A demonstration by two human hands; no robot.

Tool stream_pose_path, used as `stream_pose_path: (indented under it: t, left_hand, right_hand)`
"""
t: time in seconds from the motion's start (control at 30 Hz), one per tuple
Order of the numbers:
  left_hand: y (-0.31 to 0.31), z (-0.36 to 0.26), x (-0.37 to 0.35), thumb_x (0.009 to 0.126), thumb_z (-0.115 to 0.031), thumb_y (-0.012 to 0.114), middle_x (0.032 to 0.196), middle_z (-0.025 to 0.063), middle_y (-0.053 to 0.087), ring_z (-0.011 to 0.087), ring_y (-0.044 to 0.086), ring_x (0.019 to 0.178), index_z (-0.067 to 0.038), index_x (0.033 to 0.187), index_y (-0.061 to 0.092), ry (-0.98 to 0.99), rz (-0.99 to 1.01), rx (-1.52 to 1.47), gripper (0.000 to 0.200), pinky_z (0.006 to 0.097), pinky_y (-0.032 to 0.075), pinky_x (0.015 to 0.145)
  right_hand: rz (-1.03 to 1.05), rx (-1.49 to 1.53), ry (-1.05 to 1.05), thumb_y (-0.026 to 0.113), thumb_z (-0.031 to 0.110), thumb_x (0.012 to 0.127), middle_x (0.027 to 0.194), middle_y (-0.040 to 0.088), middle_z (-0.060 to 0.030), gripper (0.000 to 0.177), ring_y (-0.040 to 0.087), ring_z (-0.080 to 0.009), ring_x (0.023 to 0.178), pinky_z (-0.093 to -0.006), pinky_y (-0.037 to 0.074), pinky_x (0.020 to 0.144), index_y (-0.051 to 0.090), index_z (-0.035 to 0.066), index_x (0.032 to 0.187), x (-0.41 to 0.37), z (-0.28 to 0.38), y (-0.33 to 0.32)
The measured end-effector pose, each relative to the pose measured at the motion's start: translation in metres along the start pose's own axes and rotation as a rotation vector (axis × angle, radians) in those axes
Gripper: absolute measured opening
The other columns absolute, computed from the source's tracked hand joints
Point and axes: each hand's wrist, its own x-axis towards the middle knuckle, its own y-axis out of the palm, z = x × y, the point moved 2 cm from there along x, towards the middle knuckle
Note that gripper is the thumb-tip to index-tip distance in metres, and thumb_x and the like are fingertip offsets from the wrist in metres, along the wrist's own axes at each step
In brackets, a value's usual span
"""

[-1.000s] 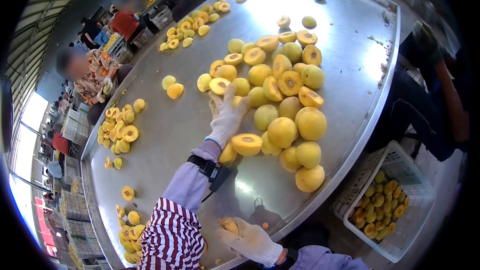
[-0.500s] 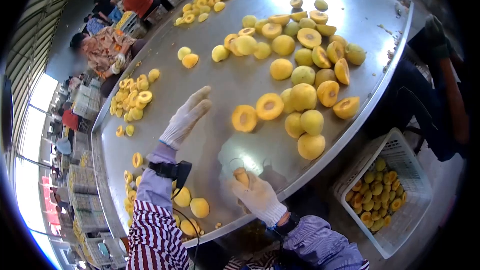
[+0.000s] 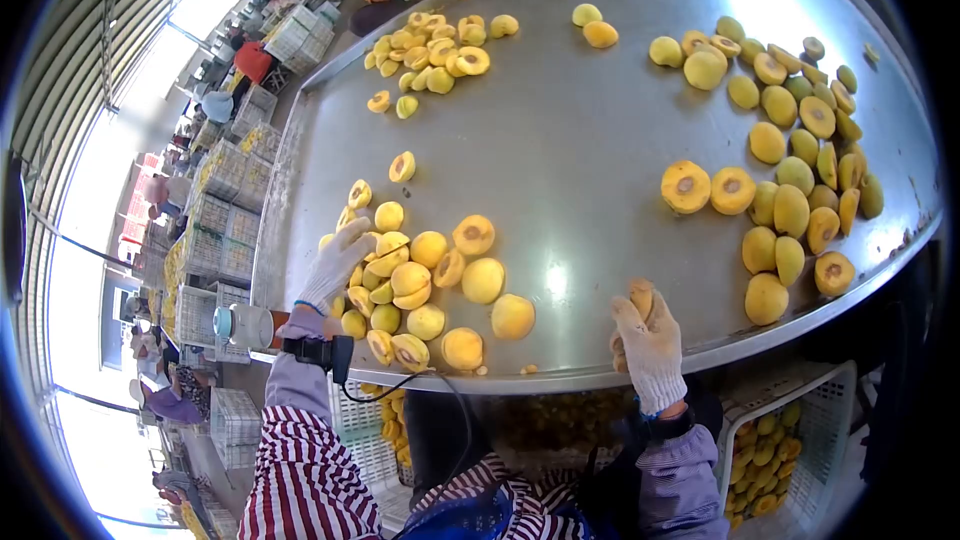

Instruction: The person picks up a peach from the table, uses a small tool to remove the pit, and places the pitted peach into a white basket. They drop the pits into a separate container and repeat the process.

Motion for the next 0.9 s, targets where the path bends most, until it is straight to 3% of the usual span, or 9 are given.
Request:
stream_pose_path:
  t: [0.13,0.23,0.37,0.47,0.57,0.7,0.73,0.83,0.9]
  left_hand:
    - [0.006,-0.014,0.05,0.088,-0.046,0.062,0.143,0.0131,0.052,0.0296,0.051,0.13,-0.011,0.139,0.052,0.106,-0.101,0.237,0.062,0.0389,0.039,0.108]
    - [0.02,-0.014,0.103,0.086,-0.046,0.063,0.148,0.0138,0.045,0.0327,0.048,0.133,-0.013,0.141,0.05,0.171,-0.084,0.275,0.065,0.0408,0.039,0.108]
    - [0.04,-0.024,0.164,0.083,-0.046,0.065,0.15,0.0163,0.039,0.0368,0.044,0.135,-0.017,0.146,0.043,0.096,-0.045,0.25,0.073,0.0423,0.037,0.11]
    - [0.068,-0.012,0.178,0.08,-0.042,0.068,0.136,0.0161,0.049,0.0373,0.049,0.129,-0.02,0.143,0.045,0.061,-0.127,0.256,0.07,0.0465,0.042,0.105]
    - [0.078,-0.051,0.136,0.084,-0.034,0.067,0.134,0.0113,0.052,0.0339,0.051,0.126,-0.023,0.136,0.053,0.342,0.02,0.324,0.055,0.0453,0.044,0.103]
    - [0.111,-0.055,0.08,0.091,-0.023,0.06,0.136,0.0148,0.053,0.0373,0.052,0.125,-0.023,0.136,0.054,0.591,0.212,0.35,0.045,0.0427,0.044,0.104]
    - [0.111,-0.057,0.061,0.091,-0.021,0.058,0.132,0.0152,0.054,0.0388,0.053,0.122,-0.021,0.134,0.056,0.624,0.193,0.369,0.043,0.0436,0.045,0.101]
    - [0.083,-0.092,0.018,0.091,-0.026,0.062,0.147,0.0149,0.047,0.0337,0.053,0.127,-0.025,0.141,0.053,0.568,0.523,0.429,0.051,0.0396,0.046,0.104]
    - [0.084,-0.088,0.001,0.091,-0.029,0.064,0.149,0.0132,0.045,0.0305,0.053,0.128,-0.024,0.144,0.05,0.582,0.315,0.353,0.055,0.0379,0.046,0.104]
  right_hand:
    - [-0.067,-0.022,-0.069,0.064,0.018,0.094,0.059,0.048,0.003,0.033,0.042,-0.0051,0.042,-0.0203,0.033,0.037,0.054,0.008,0.124,-0.001,-0.005,0.001]
    - [-0.113,-0.048,-0.113,0.061,0.02,0.097,0.054,0.05,0.0012,0.012,0.041,-0.0062,0.036,-0.0215,0.031,0.033,0.053,0.012,0.098,-0.005,-0.001,0.008]
    - [-0.127,-0.08,-0.19,0.063,0.012,0.094,0.062,0.049,0.0027,0.026,0.045,-0.0054,0.045,-0.0207,0.035,0.039,0.054,0.006,0.118,-0.005,-0.006,0.008]
    - [-0.137,-0.131,-0.207,0.063,0.011,0.094,0.062,0.05,0.002,0.017,0.047,-0.0062,0.046,-0.0213,0.037,0.04,0.057,0.005,0.109,-0.006,-0.004,0.011]
    - [-0.144,-0.245,-0.204,0.065,0.015,0.092,0.061,0.05,0.0022,0.015,0.047,-0.0066,0.046,-0.0228,0.038,0.041,0.057,0.006,0.101,-0.01,-0.002,0.017]
    - [-0.148,-0.274,-0.213,0.065,0.018,0.091,0.061,0.051,0.0019,0.017,0.048,-0.0069,0.046,-0.0243,0.039,0.042,0.057,0.007,0.099,-0.012,0.003,0.023]
    - [-0.147,-0.284,-0.22,0.065,0.019,0.091,0.061,0.051,0.0017,0.017,0.048,-0.007,0.046,-0.0246,0.039,0.042,0.056,0.007,0.098,-0.014,0.004,0.024]
    - [-0.147,-0.323,-0.279,0.065,0.021,0.091,0.06,0.051,0.0017,0.018,0.049,-0.0076,0.047,-0.0252,0.04,0.042,0.054,0.007,0.095,-0.01,-0.002,0.02]
    - [-0.151,-0.371,-0.284,0.065,0.021,0.09,0.06,0.051,0.0017,0.019,0.049,-0.0082,0.047,-0.0257,0.039,0.042,0.053,0.008,0.093,-0.009,-0.004,0.017]
